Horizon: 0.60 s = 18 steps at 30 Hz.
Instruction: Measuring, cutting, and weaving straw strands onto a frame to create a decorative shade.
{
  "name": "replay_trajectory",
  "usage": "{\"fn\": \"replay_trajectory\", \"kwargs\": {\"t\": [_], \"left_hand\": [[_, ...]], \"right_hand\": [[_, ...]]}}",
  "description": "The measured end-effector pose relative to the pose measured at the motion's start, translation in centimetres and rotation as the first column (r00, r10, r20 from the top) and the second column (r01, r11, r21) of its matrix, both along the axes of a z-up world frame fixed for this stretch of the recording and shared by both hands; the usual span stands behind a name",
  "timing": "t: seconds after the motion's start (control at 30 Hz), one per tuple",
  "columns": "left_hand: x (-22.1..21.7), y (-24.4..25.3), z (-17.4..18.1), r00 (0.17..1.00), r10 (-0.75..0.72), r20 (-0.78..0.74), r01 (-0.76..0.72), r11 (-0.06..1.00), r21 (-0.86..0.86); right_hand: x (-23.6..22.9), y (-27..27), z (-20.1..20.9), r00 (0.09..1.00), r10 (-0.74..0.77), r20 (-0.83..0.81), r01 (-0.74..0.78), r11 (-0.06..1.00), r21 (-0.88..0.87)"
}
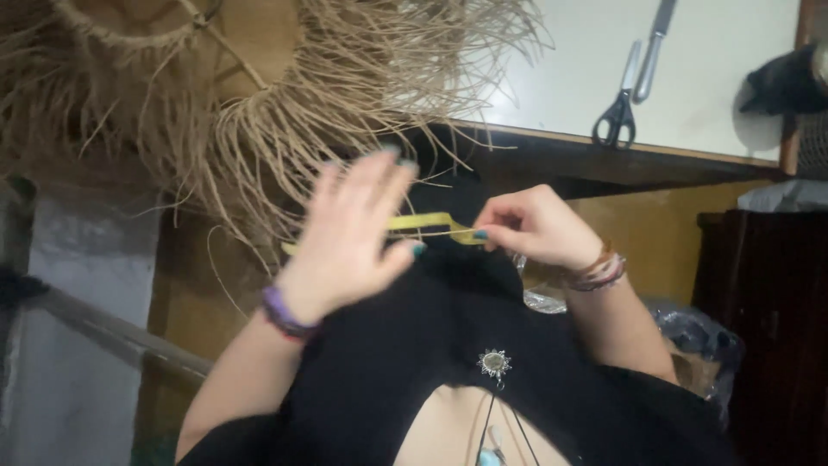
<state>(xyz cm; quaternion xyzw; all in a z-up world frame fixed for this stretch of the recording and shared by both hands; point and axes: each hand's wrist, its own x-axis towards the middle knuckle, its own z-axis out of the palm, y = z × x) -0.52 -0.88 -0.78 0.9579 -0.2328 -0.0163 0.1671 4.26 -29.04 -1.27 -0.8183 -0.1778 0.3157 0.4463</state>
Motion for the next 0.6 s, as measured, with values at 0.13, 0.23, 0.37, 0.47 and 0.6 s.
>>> {"fn": "replay_trajectory", "kwargs": {"t": [0.13, 0.23, 0.37, 0.47, 0.6], "left_hand": [[-0.1, -2.9, -5.7, 0.987, -0.156, 0.019, 0.157, 0.966, -0.208], [0.3, -2.4, -7.2, 0.983, -0.176, -0.057, 0.145, 0.924, -0.353], [0.9, 0.7, -6.0, 0.971, -0.183, -0.152, 0.116, 0.921, -0.372], [1.0, 3.7, -5.1, 0.966, -0.191, -0.176, 0.124, 0.935, -0.333], [0.8, 6.1, -5.2, 0.960, -0.197, -0.199, 0.127, 0.941, -0.315]], "right_hand": [[-0.3, 2.8, -0.7, 0.997, 0.059, 0.047, -0.062, 0.997, 0.054], [-0.6, 3.3, -0.7, 0.998, 0.037, 0.059, -0.043, 0.994, 0.102], [-0.3, 1.5, -1.3, 0.999, -0.046, -0.017, 0.048, 0.986, 0.158], [0.4, -1.3, -2.5, 0.988, -0.123, -0.090, 0.135, 0.980, 0.149], [-0.2, -4.1, -2.9, 0.971, -0.204, -0.123, 0.223, 0.961, 0.162]]}}
